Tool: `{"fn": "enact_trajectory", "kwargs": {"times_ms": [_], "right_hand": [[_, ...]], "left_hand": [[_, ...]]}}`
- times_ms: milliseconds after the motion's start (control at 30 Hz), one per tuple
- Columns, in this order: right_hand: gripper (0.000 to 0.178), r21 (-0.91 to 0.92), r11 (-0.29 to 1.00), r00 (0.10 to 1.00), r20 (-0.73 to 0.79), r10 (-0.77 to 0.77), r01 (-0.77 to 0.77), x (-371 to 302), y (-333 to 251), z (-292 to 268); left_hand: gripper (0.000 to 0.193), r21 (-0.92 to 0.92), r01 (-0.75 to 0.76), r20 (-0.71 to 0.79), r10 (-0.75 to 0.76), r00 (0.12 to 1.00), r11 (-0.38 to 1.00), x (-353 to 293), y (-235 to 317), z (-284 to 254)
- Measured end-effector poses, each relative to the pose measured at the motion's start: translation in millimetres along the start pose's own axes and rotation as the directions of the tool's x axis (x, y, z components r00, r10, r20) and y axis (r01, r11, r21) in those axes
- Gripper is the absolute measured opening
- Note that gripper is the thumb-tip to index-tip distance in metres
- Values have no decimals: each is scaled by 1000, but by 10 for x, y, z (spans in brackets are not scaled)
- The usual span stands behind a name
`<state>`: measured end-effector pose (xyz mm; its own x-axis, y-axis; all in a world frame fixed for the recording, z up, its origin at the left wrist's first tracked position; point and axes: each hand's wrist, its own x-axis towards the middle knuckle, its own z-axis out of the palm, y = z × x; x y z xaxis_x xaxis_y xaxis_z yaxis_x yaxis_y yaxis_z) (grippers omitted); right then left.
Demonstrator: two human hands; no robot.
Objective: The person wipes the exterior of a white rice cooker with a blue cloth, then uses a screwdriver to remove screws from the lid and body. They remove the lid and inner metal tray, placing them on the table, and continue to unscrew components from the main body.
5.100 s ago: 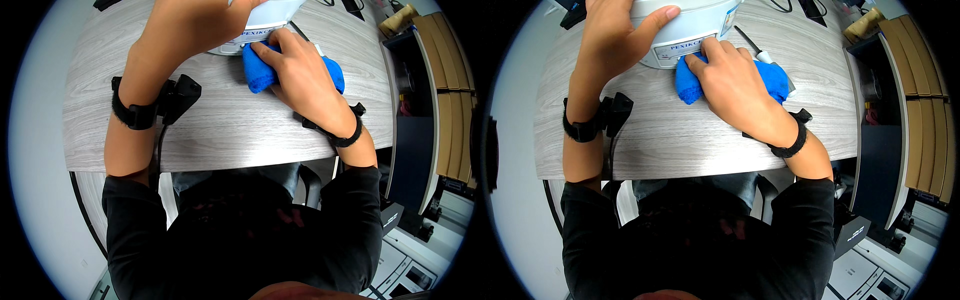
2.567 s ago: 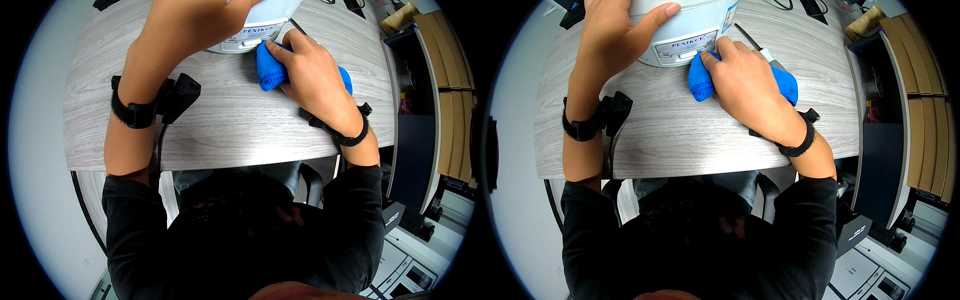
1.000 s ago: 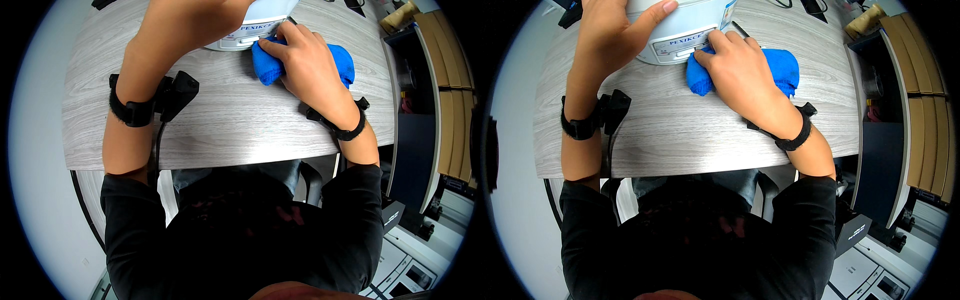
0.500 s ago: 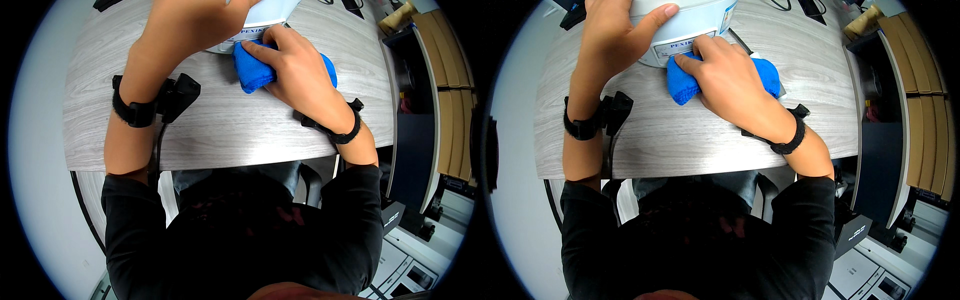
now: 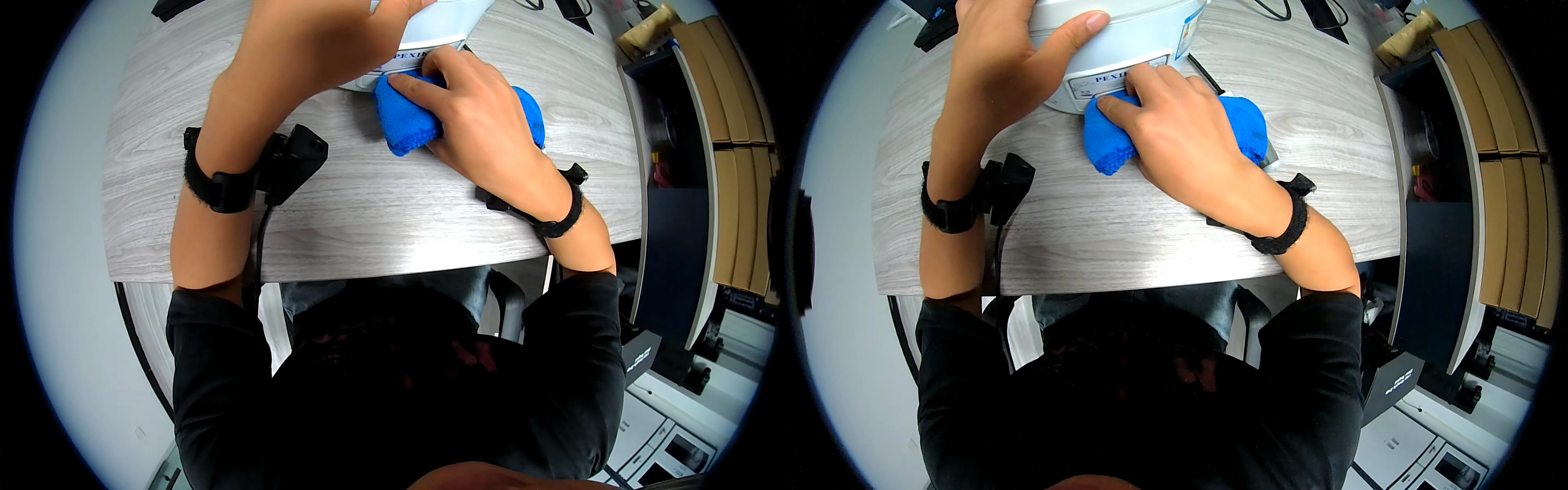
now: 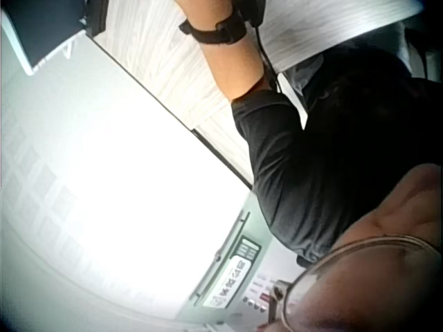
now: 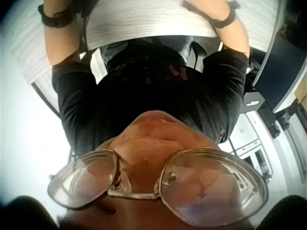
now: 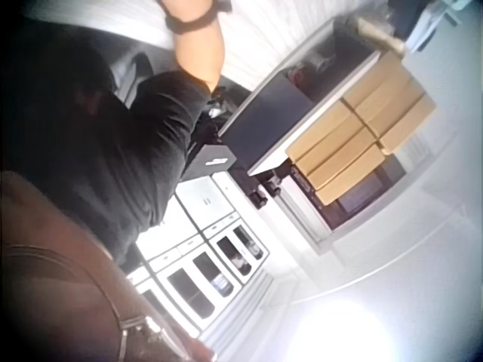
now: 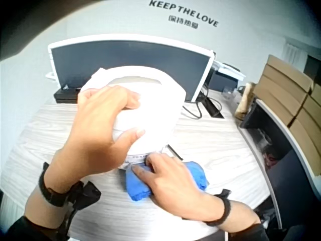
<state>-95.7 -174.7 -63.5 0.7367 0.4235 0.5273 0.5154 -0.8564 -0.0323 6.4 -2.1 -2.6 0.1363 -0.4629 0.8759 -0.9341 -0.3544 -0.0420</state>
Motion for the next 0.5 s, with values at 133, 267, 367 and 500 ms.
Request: {"fn": "enact_trajectory", "kwargs": {"times_ms": [133, 267, 367, 500], "right_hand": [[37, -45, 999, 999, 35, 21, -19, -10, -24, 14], [34, -80, 997, 997, 77, 14, -8, -38, -19, 51], [34, -68, 998, 994, 111, 18, -10, -45, -3, 1], [39, -29, 999, 993, 120, 15, -12, -48, 23, -58]], "left_hand": [[39, -8, 18, 15, -17, 1000, 1000, 15, 17, -11], [41, -34, 16, 4, -16, 1000, 999, 23, 29, -12], [45, -43, 18, 25, -17, 1000, 999, 17, 6, -39], [47, -17, 92, 99, -90, 991, 996, 7, -71, -85]]}}
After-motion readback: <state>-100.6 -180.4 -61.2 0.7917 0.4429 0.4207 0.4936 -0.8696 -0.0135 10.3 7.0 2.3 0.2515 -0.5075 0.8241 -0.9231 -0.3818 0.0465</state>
